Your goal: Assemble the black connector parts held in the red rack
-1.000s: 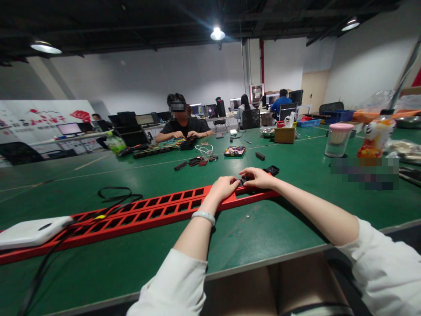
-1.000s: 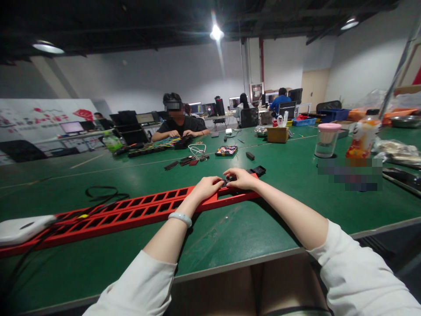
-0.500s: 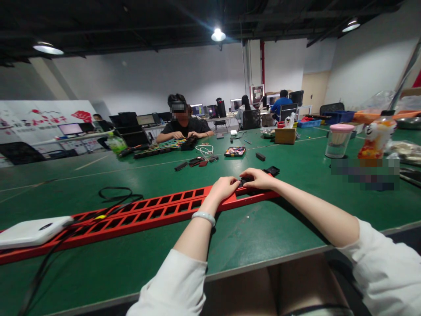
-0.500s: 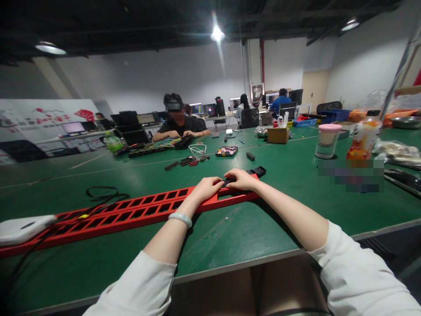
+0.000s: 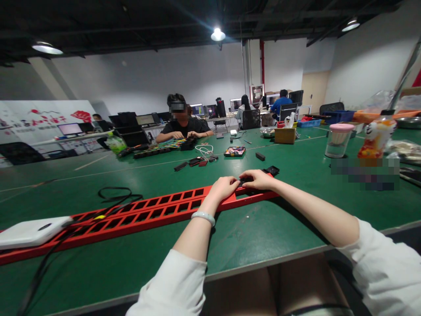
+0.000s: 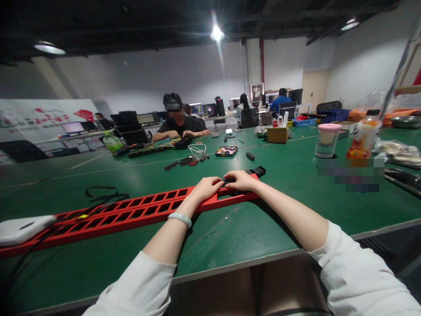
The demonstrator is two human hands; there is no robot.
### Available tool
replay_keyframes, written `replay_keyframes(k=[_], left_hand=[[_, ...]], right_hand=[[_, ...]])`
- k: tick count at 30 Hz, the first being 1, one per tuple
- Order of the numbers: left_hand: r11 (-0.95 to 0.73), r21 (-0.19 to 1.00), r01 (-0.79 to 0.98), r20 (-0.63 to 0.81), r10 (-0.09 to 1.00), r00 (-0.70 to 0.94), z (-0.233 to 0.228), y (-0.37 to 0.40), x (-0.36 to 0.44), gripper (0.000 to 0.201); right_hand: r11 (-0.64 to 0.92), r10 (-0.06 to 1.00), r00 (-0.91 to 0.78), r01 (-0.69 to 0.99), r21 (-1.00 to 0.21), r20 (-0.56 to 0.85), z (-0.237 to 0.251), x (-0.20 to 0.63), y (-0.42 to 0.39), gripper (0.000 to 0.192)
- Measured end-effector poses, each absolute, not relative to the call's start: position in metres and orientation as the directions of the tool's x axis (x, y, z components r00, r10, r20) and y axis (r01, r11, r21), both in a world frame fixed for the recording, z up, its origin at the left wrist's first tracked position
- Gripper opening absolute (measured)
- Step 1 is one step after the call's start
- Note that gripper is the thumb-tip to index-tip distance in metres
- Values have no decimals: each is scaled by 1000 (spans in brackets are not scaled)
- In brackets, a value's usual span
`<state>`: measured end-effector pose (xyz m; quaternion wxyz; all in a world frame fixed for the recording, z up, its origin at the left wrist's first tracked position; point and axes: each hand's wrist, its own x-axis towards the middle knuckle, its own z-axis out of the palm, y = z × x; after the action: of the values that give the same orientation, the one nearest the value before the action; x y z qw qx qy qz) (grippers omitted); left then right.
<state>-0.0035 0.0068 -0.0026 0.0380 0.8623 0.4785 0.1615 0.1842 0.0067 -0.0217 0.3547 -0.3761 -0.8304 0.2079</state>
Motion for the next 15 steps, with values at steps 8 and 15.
replay_keyframes(k=[8, 15], left_hand=[[-549, 206, 810, 238, 831, 502, -4, 8, -3, 36], [-572, 177, 801, 253, 813, 524, -8, 12, -5, 37]], right_hand=[[749, 651, -556, 582, -317, 517, -20, 179, 1, 22], [752, 634, -550, 603, -266, 544, -22, 178, 0, 27]])
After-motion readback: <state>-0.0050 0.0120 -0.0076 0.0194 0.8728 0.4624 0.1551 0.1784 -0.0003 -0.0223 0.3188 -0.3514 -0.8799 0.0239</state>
